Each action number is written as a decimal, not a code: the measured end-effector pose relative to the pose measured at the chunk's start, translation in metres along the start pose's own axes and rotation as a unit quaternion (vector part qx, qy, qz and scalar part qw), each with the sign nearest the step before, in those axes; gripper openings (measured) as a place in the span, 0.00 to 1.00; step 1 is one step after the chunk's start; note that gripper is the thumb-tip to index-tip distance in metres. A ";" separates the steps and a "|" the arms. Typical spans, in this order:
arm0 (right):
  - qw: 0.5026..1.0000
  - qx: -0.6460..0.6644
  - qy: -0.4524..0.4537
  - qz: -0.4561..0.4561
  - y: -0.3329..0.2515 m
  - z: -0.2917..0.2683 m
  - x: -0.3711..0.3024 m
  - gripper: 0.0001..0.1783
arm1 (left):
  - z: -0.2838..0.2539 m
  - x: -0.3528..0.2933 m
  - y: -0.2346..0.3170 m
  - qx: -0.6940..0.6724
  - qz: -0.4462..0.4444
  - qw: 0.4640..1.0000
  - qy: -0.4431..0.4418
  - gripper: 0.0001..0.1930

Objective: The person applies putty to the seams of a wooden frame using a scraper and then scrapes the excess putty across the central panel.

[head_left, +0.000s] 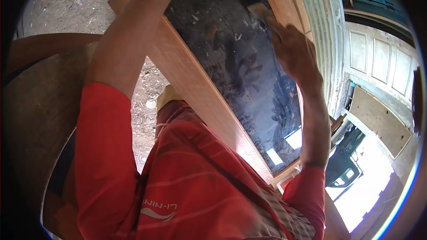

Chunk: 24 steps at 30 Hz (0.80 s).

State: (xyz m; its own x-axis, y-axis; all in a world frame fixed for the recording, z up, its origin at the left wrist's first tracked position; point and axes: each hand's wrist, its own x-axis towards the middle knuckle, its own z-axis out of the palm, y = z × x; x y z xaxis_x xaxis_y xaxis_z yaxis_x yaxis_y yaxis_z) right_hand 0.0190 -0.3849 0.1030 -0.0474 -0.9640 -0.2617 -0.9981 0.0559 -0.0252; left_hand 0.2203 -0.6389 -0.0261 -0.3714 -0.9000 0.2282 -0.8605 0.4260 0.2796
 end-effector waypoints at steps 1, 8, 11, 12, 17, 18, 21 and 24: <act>1.000 0.006 0.010 -0.028 0.007 0.001 0.009 0.18 | 0.006 0.005 -0.006 -0.047 -0.034 0.997 0.057 0.28; 1.000 0.004 -0.007 0.021 0.034 0.015 -0.019 0.18 | -0.009 -0.003 0.014 -0.074 -0.067 0.995 -0.024 0.29; 0.999 0.024 0.013 -0.044 0.032 0.000 0.015 0.18 | -0.014 -0.008 0.012 -0.046 -0.054 0.997 -0.022 0.28; 0.999 0.020 0.000 -0.038 0.034 0.002 0.009 0.18 | -0.015 -0.007 0.005 -0.031 -0.053 0.998 -0.019 0.28; 1.000 -0.026 0.000 -0.014 0.034 0.013 0.014 0.18 | -0.006 0.004 -0.009 0.141 0.093 0.986 -0.002 0.24; 1.000 -0.028 -0.006 -0.003 0.036 0.013 0.020 0.18 | 0.003 0.003 -0.005 0.131 0.100 0.986 -0.006 0.24; 0.996 0.022 0.012 -0.081 0.034 0.004 0.034 0.20 | 0.036 0.009 -0.031 0.167 0.155 0.971 0.075 0.21; 0.997 0.018 -0.018 -0.073 0.040 0.006 -0.036 0.20 | 0.045 0.003 -0.054 0.199 0.174 0.957 0.121 0.20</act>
State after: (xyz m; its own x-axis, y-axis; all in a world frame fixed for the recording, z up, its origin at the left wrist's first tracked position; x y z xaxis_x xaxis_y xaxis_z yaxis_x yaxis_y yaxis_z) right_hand -0.0186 -0.3461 0.1058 0.1009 -0.9523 -0.2880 -0.9922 -0.0749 -0.1000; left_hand 0.2496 -0.6690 -0.0821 -0.6100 -0.6412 0.4655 -0.7815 0.5840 -0.2196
